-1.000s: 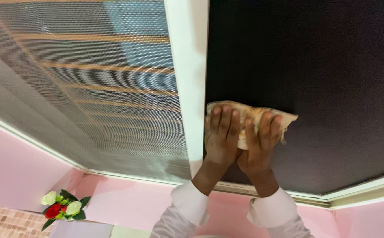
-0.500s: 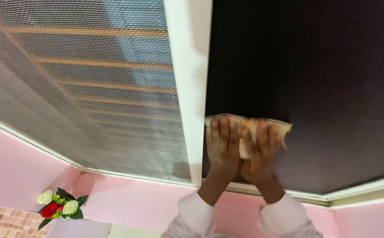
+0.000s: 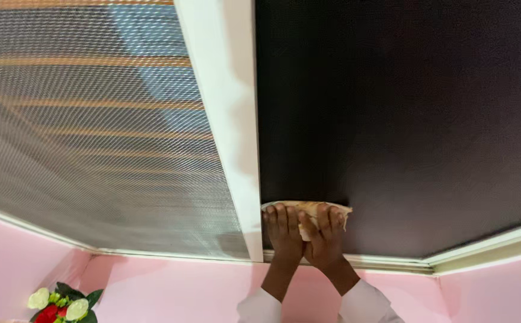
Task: The person wipes a dark glass window pane with a cloth by hand, repeatedly scrubbing the surface and the adjacent frame and screen.
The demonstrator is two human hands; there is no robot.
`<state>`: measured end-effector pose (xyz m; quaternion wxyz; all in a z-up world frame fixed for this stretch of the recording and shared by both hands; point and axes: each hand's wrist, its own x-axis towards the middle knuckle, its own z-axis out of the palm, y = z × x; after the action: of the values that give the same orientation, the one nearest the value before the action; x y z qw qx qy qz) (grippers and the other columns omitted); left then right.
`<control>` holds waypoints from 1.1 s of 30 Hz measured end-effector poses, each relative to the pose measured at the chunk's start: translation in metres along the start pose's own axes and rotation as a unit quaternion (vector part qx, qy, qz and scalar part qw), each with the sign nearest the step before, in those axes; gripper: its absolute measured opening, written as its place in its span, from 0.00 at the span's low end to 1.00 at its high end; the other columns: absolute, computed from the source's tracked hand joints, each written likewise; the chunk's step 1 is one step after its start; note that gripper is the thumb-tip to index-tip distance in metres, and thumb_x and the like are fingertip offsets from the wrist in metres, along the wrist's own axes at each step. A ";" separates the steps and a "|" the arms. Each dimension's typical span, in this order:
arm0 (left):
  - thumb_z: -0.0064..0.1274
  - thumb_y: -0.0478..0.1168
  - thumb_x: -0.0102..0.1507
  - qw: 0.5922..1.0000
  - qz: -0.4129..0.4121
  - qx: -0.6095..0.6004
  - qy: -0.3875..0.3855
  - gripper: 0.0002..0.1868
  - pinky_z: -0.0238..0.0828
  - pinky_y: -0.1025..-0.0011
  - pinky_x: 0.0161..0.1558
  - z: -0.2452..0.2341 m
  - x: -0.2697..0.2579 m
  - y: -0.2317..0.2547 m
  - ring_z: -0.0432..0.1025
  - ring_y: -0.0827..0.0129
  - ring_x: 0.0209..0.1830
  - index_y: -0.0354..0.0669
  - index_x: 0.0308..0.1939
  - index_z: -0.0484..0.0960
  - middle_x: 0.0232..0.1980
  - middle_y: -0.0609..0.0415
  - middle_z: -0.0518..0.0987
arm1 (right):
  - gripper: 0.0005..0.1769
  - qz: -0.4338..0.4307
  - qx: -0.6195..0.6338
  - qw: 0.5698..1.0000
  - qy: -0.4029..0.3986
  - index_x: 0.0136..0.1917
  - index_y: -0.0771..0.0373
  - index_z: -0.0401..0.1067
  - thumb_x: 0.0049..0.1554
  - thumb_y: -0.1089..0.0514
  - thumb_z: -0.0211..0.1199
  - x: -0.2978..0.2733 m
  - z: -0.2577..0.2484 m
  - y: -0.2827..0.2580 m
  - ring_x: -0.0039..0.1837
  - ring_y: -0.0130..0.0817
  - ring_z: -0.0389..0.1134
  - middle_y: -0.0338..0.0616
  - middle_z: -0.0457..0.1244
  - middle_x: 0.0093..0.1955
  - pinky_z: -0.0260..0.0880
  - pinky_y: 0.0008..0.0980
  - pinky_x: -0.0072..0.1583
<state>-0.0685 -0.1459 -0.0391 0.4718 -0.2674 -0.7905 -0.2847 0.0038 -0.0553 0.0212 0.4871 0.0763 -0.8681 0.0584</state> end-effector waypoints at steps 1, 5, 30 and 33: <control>0.48 0.49 0.72 0.999 -0.029 -0.017 -0.003 0.33 0.46 0.36 0.75 -0.002 -0.005 0.007 0.47 0.37 0.80 0.38 0.77 0.58 0.81 0.38 0.53 | 0.25 0.005 -0.003 1.000 0.000 0.78 0.51 0.60 0.70 0.50 0.42 -0.003 0.000 0.002 0.86 0.55 0.39 0.58 0.45 0.83 0.37 0.58 0.80; 0.46 0.47 0.73 0.998 -0.041 -0.050 0.011 0.32 0.42 0.37 0.78 -0.028 0.041 0.019 0.44 0.37 0.84 0.38 0.77 0.56 0.82 0.38 0.51 | 0.26 -0.020 0.020 1.000 -0.013 0.80 0.52 0.59 0.70 0.52 0.42 0.031 -0.023 0.011 0.87 0.54 0.38 0.56 0.44 0.85 0.38 0.57 0.81; 0.50 0.49 0.71 0.996 0.023 -0.007 -0.085 0.31 0.64 0.35 0.59 -0.004 -0.012 -0.005 0.62 0.31 0.62 0.55 0.75 0.56 0.66 0.27 0.61 | 0.30 0.045 0.009 0.999 0.029 0.83 0.62 0.51 0.73 0.49 0.47 -0.048 0.035 0.006 0.87 0.64 0.28 0.64 0.34 0.87 0.31 0.65 0.82; 0.45 0.50 0.75 0.985 0.050 -0.008 -0.167 0.24 0.56 0.37 0.71 -0.034 0.043 -0.002 0.53 0.35 0.74 0.51 0.74 0.64 0.72 0.32 0.61 | 0.33 0.047 0.008 0.998 0.046 0.81 0.61 0.54 0.66 0.48 0.41 0.008 0.003 0.000 0.85 0.62 0.34 0.63 0.39 0.84 0.34 0.66 0.81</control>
<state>-0.0678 -0.1644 0.0122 0.3447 -0.3543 -0.8414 -0.2184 -0.0029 -0.0562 0.0262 0.5222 0.0362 -0.8471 0.0920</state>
